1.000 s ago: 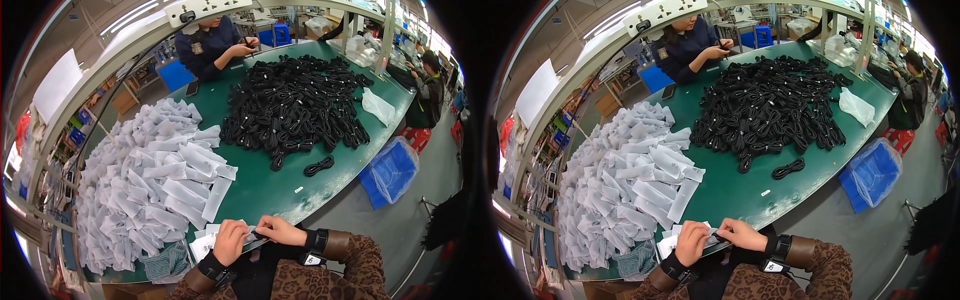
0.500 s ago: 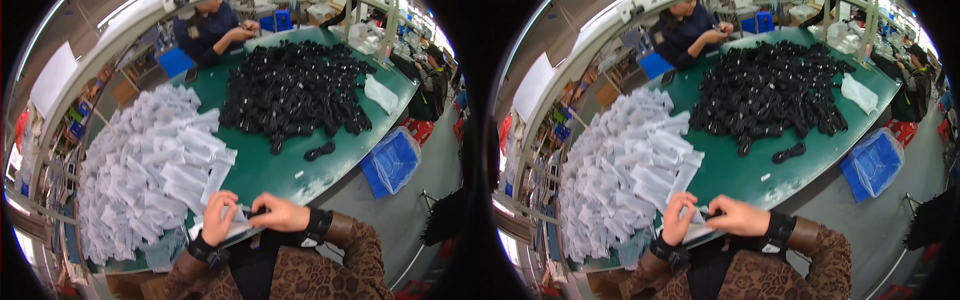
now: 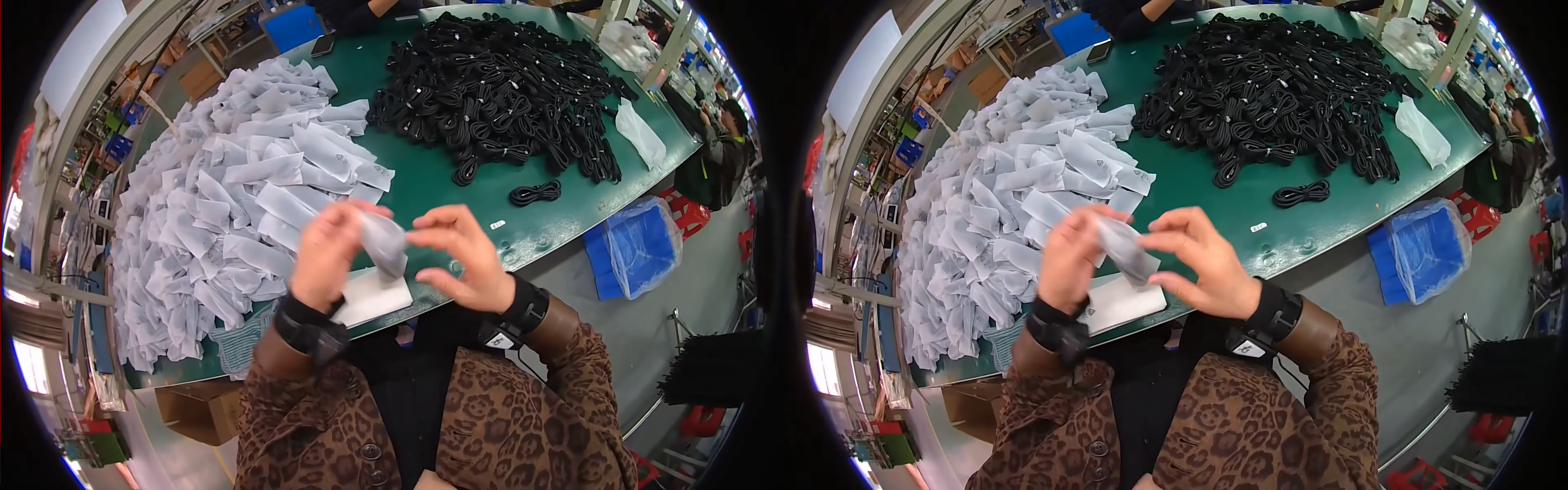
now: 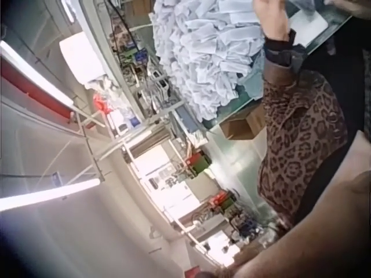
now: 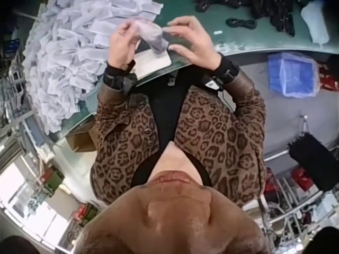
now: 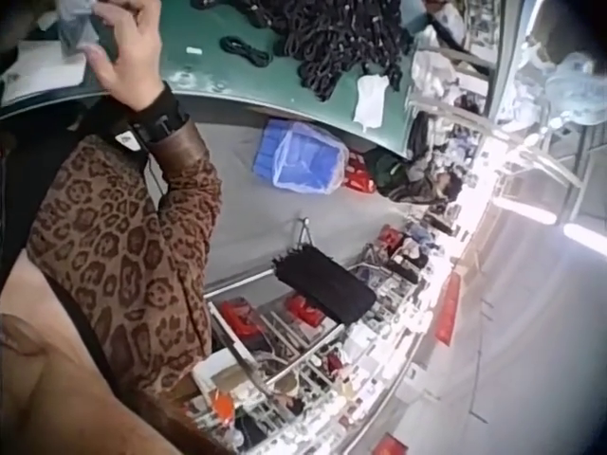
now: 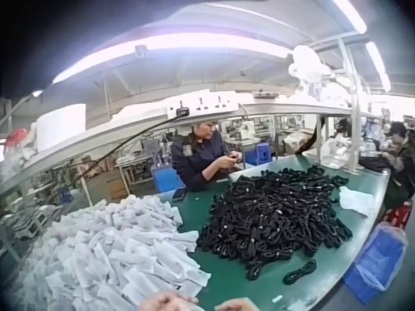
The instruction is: The person packages black cables by hand, picking up a cable from a pile, sliding it into a white plastic sleeve, and placing the packaged item onto a separate stack.
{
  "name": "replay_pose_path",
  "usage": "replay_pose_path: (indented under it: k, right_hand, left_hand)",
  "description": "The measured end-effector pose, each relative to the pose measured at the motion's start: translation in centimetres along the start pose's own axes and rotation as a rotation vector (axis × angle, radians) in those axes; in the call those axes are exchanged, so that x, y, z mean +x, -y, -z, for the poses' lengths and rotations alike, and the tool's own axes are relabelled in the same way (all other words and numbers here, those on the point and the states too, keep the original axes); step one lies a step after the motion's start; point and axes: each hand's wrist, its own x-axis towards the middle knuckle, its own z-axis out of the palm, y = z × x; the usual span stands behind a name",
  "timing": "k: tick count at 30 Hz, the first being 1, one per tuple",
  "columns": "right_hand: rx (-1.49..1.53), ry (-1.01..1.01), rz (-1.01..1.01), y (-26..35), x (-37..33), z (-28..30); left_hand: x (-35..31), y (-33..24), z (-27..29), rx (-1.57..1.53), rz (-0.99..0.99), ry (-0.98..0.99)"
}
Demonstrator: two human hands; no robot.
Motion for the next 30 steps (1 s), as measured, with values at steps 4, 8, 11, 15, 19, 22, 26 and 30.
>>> replay_pose_path:
  k: [4,8,11,15,19,22,26,30]
  right_hand:
    - [-0.566,-0.096,-0.038,-3.2,-0.2,4.4]
    - [-1.100,-0.095,-0.255,-8.9,-4.7,11.8]
    - [-1.188,0.053,-0.286,-11.2,-6.8,12.3]
    - [-1.171,0.141,-0.327,-10.7,-6.8,8.7]
    - [-0.661,-0.005,-0.377,-8.9,-6.6,3.9]
    - [-0.027,0.001,-0.686,-5.8,-5.2,1.0]
    - [0.132,0.133,-0.573,-4.1,-5.1,-1.3]
    - [-0.041,0.174,-0.324,-2.6,-4.6,-1.8]
  left_hand:
    - [2.3,-5.4,10.2,0.460,-0.512,-0.483]
    - [0.1,-3.3,7.8,0.810,-0.679,-0.505]
    - [-3.5,2.1,4.3,0.917,-0.295,-0.128]
    - [-4.9,6.5,1.8,1.069,-0.324,0.036]
    - [-5.1,8.8,1.2,1.248,-0.420,-0.006]
    - [-5.1,9.3,1.5,1.270,-0.387,-0.014]
    - [-5.3,9.5,1.6,1.165,-0.363,-0.077]
    - [-5.4,9.0,1.4,0.981,-0.193,-0.171]
